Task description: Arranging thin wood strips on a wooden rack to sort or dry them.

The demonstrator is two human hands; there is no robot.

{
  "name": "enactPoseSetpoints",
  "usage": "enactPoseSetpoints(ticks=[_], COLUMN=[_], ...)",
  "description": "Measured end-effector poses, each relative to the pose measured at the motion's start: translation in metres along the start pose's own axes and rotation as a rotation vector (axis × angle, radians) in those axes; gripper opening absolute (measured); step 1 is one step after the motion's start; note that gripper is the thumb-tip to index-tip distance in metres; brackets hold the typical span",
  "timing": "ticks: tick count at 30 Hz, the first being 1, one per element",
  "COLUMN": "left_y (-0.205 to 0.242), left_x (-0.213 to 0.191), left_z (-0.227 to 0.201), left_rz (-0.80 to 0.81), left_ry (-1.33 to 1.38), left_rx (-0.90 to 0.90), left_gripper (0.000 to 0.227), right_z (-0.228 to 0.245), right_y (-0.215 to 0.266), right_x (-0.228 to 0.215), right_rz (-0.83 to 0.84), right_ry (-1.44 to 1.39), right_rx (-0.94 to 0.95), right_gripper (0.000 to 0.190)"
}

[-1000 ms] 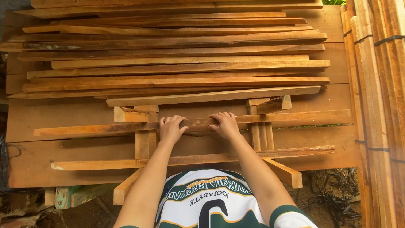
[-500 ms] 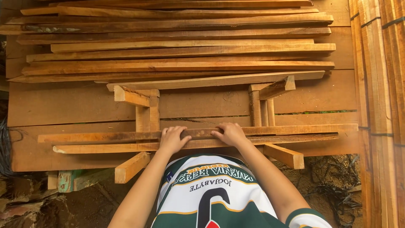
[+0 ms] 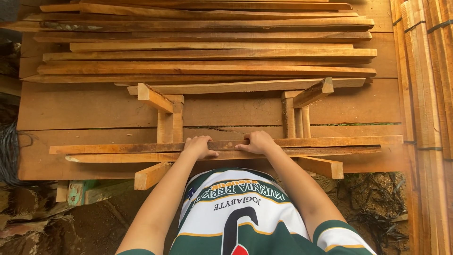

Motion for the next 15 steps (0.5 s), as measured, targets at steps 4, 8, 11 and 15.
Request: enactPoseSetpoints(ticks=[4, 8, 11, 15], left_y=[0.014, 0.018, 0.016, 0.029], left_x=[-0.013, -0.018, -0.015, -0.004], left_z=[-0.007, -0.015, -0.010, -0.010], left_rz=[-0.072, -0.159, -0.182, -0.195], left_ry=[-0.022, -0.085, -0.101, -0.036], left_rx=[0.020, 0.074, 0.089, 0.107], left_gripper=[0.073, 0.080, 0.087, 0.077], right_z=[0.001, -0.011, -0.003, -0.007], right_y=[0.010, 0.005, 0.014, 0.010], right_x=[0.000, 0.012, 0.026, 0.035], right_rz=[-0.151, -0.626, -0.780, -0.719], right_ry=[-0.056, 0.020, 0.035, -0.039], right_rx=[0.006, -0.100, -0.160, -0.137], right_gripper=[0.061, 0.044, 0.046, 0.040])
Point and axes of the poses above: each hand's wrist, its own y-axis away from the middle knuckle, its own x-axis out of the palm, z = x × y, the point moved 7 cm from there along -y, towards the middle knuckle, and after that the axes turned 6 degrees about z, right-handed, at the moved point
